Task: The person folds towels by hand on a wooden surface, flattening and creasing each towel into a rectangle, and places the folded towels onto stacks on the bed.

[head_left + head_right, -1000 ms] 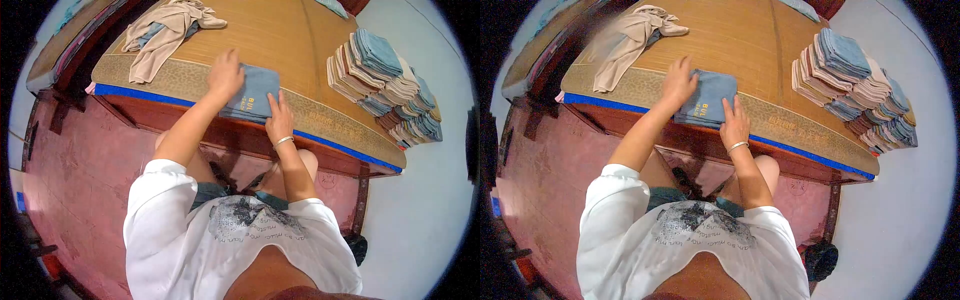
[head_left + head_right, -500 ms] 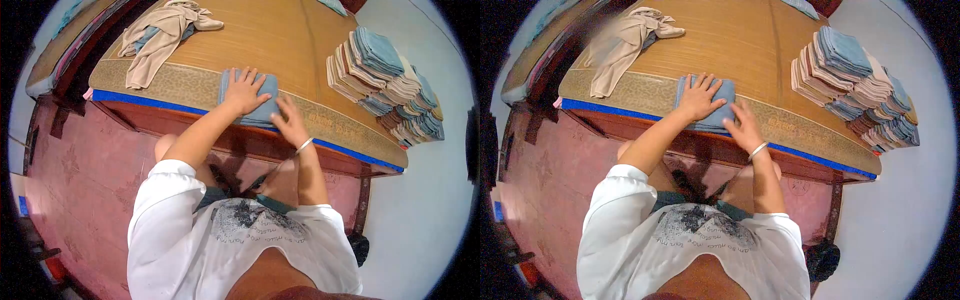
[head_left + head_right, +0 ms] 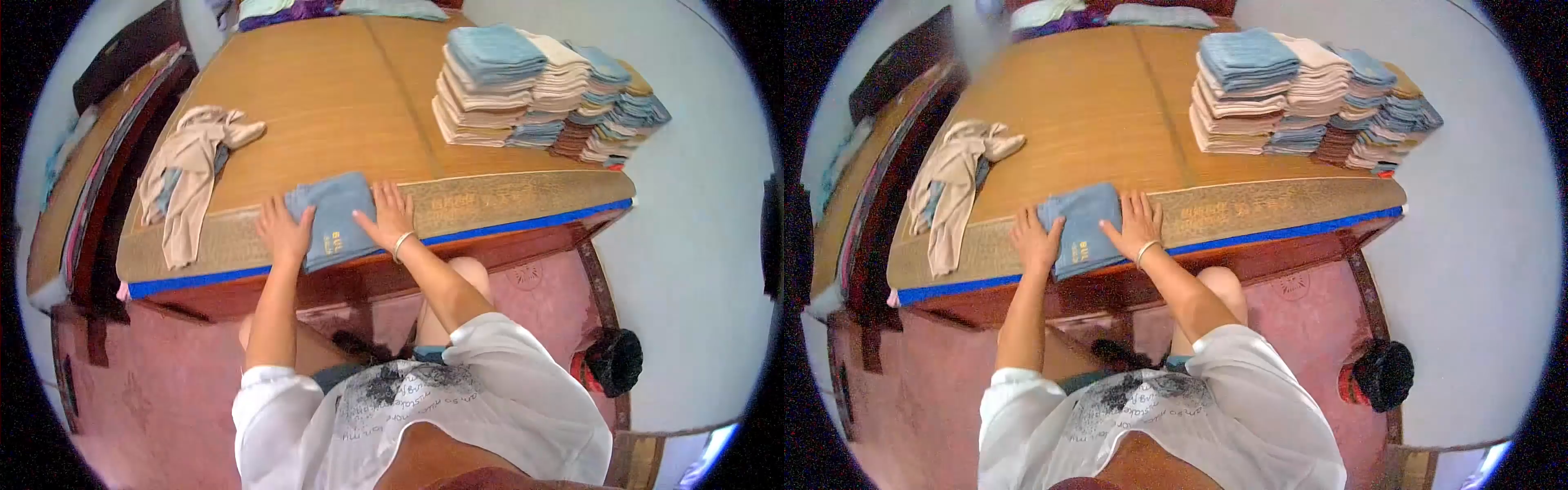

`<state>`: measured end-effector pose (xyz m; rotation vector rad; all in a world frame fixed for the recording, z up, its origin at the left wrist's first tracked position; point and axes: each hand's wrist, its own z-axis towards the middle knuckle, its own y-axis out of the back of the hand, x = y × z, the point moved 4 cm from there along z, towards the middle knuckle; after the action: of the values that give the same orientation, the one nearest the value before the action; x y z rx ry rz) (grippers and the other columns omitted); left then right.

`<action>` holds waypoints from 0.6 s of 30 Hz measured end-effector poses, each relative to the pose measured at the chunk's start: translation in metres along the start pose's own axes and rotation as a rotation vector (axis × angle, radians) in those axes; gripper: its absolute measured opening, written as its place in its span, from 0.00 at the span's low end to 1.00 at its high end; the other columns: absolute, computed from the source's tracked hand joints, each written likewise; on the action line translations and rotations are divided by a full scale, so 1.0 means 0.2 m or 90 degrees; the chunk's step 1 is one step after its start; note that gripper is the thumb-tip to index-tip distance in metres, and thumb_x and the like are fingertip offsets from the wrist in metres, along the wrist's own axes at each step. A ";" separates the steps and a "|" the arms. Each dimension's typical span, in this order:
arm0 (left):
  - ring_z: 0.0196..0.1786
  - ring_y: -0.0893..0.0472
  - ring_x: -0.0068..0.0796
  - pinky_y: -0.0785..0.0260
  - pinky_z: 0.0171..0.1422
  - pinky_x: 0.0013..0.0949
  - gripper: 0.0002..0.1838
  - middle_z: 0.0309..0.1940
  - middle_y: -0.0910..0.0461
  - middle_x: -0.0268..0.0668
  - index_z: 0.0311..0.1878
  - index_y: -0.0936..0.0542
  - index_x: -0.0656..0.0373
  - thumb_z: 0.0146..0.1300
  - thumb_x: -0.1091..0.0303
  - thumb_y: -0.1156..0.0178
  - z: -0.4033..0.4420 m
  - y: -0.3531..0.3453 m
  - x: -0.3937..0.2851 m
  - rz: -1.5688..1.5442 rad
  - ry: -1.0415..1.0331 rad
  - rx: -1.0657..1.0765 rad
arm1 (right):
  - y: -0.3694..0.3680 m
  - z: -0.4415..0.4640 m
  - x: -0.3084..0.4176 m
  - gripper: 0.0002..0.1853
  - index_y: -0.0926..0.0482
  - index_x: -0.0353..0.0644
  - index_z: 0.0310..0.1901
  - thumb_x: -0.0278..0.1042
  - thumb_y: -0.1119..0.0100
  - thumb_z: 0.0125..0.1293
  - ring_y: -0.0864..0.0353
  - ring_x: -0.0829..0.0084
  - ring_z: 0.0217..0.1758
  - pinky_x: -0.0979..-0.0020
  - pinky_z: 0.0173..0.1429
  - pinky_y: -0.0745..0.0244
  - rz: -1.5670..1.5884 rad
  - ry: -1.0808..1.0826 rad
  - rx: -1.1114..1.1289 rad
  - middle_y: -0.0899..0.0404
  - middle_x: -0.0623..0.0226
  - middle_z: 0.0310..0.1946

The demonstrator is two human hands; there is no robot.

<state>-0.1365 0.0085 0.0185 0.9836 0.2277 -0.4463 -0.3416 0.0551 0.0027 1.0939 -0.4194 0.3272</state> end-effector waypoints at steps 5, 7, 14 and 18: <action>0.59 0.36 0.49 0.50 0.64 0.49 0.28 0.55 0.34 0.51 0.50 0.30 0.64 0.53 0.51 0.42 -0.04 0.04 0.01 -0.013 -0.030 0.057 | 0.07 -0.11 0.04 0.38 0.35 0.38 0.56 0.64 0.52 0.53 0.52 0.56 0.68 0.48 0.68 0.71 -0.052 -0.037 0.139 0.44 0.51 0.63; 0.56 0.33 0.47 0.44 0.61 0.46 0.26 0.53 0.31 0.49 0.50 0.31 0.64 0.53 0.55 0.42 -0.06 0.09 -0.04 -0.150 0.022 0.124 | 0.10 -0.14 0.04 0.34 0.32 0.36 0.51 0.59 0.46 0.52 0.42 0.53 0.62 0.53 0.68 0.61 0.061 -0.047 0.136 0.37 0.50 0.57; 0.48 0.26 0.35 0.33 0.53 0.37 0.23 0.48 0.27 0.40 0.55 0.33 0.62 0.55 0.66 0.46 -0.17 0.11 -0.22 -0.959 0.376 0.219 | 0.23 -0.27 -0.05 0.22 0.37 0.37 0.54 0.41 0.50 0.64 0.29 0.66 0.53 0.68 0.58 0.36 0.818 -0.217 0.098 0.29 0.61 0.51; 0.51 0.27 0.37 0.33 0.55 0.38 0.25 0.50 0.28 0.42 0.56 0.35 0.66 0.55 0.66 0.47 -0.19 -0.03 -0.28 -1.114 0.421 0.300 | 0.21 -0.44 -0.03 0.28 0.41 0.43 0.60 0.53 0.57 0.65 0.38 0.65 0.62 0.62 0.64 0.43 1.339 -0.320 0.217 0.35 0.68 0.59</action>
<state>-0.1885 0.0523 0.0151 1.1620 1.6949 -1.8030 -0.3526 0.1520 -0.0019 0.6155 -1.9590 2.0117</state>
